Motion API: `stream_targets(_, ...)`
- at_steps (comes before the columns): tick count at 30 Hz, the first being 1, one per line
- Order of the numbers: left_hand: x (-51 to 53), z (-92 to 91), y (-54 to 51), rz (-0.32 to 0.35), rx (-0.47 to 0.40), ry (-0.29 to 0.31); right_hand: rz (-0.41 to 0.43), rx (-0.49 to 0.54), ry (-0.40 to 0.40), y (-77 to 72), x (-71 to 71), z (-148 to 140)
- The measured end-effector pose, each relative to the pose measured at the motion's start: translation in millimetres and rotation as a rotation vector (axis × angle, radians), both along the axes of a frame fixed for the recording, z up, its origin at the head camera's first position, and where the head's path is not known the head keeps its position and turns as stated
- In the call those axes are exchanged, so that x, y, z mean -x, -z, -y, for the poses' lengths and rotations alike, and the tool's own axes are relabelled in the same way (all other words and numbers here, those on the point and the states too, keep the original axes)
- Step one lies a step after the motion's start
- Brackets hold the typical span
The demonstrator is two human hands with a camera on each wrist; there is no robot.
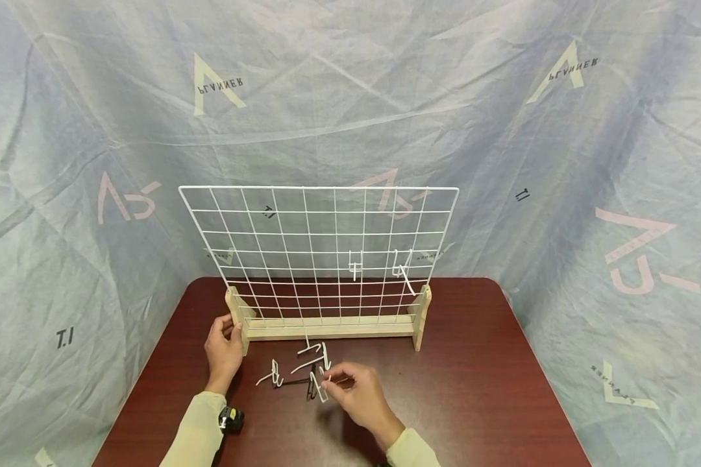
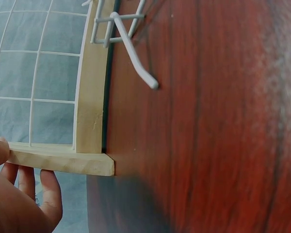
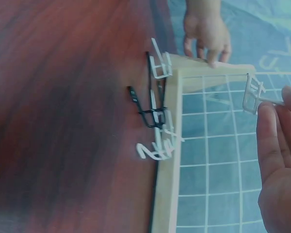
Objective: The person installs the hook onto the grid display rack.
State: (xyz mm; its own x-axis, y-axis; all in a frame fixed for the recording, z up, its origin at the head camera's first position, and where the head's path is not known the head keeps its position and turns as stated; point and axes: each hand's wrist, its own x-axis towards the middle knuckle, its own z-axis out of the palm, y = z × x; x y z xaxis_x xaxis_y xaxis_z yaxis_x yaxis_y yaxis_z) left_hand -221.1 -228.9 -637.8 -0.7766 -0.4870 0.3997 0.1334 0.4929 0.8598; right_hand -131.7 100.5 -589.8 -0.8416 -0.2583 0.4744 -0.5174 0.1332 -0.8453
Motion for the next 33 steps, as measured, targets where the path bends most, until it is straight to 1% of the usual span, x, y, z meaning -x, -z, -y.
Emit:
stream_targets(4,0.1,0.1,0.1,0.009,0.0,0.001,-0.058,0.041,0.006,-7.8,6.7,1.8)
stream_targets(6,-0.2,0.2,-0.2,0.018,0.002,0.001,-0.093,0.042,0.016,-13.0,9.9,2.1)
stream_targets(11,-1.3,0.5,-0.9,0.036,0.012,0.0,-0.129,0.028,0.049,-27.3,15.4,2.4)
stream_targets(14,-1.6,0.4,-1.0,0.037,0.016,0.0,-0.135,0.022,0.064,-35.5,17.7,3.3)
stream_targets(21,-1.4,0.2,-0.3,0.026,0.013,0.0,-0.146,0.016,0.092,-48.8,23.7,7.2)
stream_targets(28,-2.0,-0.6,-1.9,0.031,0.009,-0.003,-0.149,0.052,0.085,-64.6,31.0,11.6)
stream_targets(33,-2.3,-0.4,-2.1,0.042,0.014,-0.005,-0.149,0.025,0.115,-75.1,38.3,14.8)
